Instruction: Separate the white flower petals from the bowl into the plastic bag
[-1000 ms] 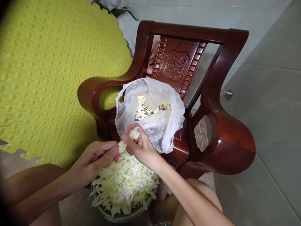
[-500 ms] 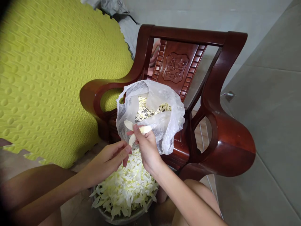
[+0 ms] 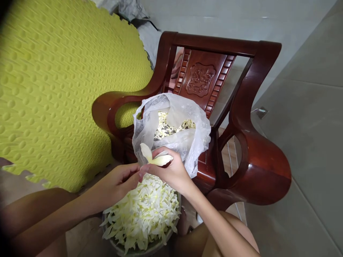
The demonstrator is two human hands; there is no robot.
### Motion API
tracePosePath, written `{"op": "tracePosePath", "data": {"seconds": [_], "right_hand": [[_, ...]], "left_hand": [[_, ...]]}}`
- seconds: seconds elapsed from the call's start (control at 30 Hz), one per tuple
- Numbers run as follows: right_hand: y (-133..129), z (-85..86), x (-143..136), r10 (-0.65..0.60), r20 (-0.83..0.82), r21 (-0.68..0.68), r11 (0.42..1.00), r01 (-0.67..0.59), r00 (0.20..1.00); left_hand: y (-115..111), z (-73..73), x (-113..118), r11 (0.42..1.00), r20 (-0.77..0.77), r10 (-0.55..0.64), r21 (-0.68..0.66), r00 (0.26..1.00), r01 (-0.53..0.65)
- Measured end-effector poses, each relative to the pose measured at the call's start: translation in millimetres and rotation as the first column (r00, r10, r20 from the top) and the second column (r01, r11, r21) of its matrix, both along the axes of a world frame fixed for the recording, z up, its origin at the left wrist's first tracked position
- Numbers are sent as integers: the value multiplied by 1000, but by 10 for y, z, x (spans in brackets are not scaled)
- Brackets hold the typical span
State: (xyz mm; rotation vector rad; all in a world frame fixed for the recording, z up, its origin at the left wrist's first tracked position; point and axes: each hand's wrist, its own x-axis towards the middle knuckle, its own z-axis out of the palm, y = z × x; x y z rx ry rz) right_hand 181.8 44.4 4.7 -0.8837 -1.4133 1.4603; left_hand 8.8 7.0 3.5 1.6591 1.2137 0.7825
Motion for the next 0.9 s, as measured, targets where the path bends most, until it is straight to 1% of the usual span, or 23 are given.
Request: {"op": "tracePosePath", "data": {"seconds": [0.07,0.13,0.23,0.27,0.33,0.4,0.43,0.5,0.53,0.6,0.67,0.7,0.77,0.83,0.9], "right_hand": [[14,27,52,8,70,19,1000,-9,998],[18,31,67,-5,96,10,1000,4,995],[-1,-4,18,46,44,-19,999,-45,998],[-15,-22,-12,73,3,-23,997,-73,997],[-54,-63,-84,124,-88,-35,991,-127,988],[-96,-106,-155,150,-140,-51,986,-158,979],[-111,-126,-185,156,-143,-65,984,-166,977],[-111,-161,-226,145,-101,-87,984,-154,984],[-93,-171,-234,125,-71,-85,988,-131,990],[-28,-167,-225,65,-16,-64,996,-66,998],[49,-126,-187,1,36,-12,1000,-1,999],[79,-93,-162,-16,62,19,1000,15,998],[102,-25,-114,-19,115,66,998,11,993],[78,21,-81,-8,173,98,995,-9,985],[26,30,-71,6,225,114,993,-32,974]], "left_hand": [[-21,42,-10,999,-16,-32,6,999,32],[-44,77,-12,999,1,-26,21,1000,26],[-85,92,-8,998,78,-3,56,997,-2],[-101,87,-5,999,127,-4,46,992,-2],[-138,71,0,999,272,-17,-25,962,25],[-175,60,4,992,412,-34,-99,911,82],[-189,59,5,987,445,-53,-114,894,116],[-190,62,2,987,418,-91,-83,904,138],[-174,63,-3,992,366,-94,-47,926,119],[-103,61,-24,998,228,-59,16,972,57],[3,52,-62,1000,114,-25,9,993,24],[58,47,-88,1000,89,-20,-16,996,21],[149,42,-143,998,122,25,-60,992,-17],[192,50,-187,993,207,113,-64,972,-101],[182,67,-201,992,269,127,-49,955,-118]]}}
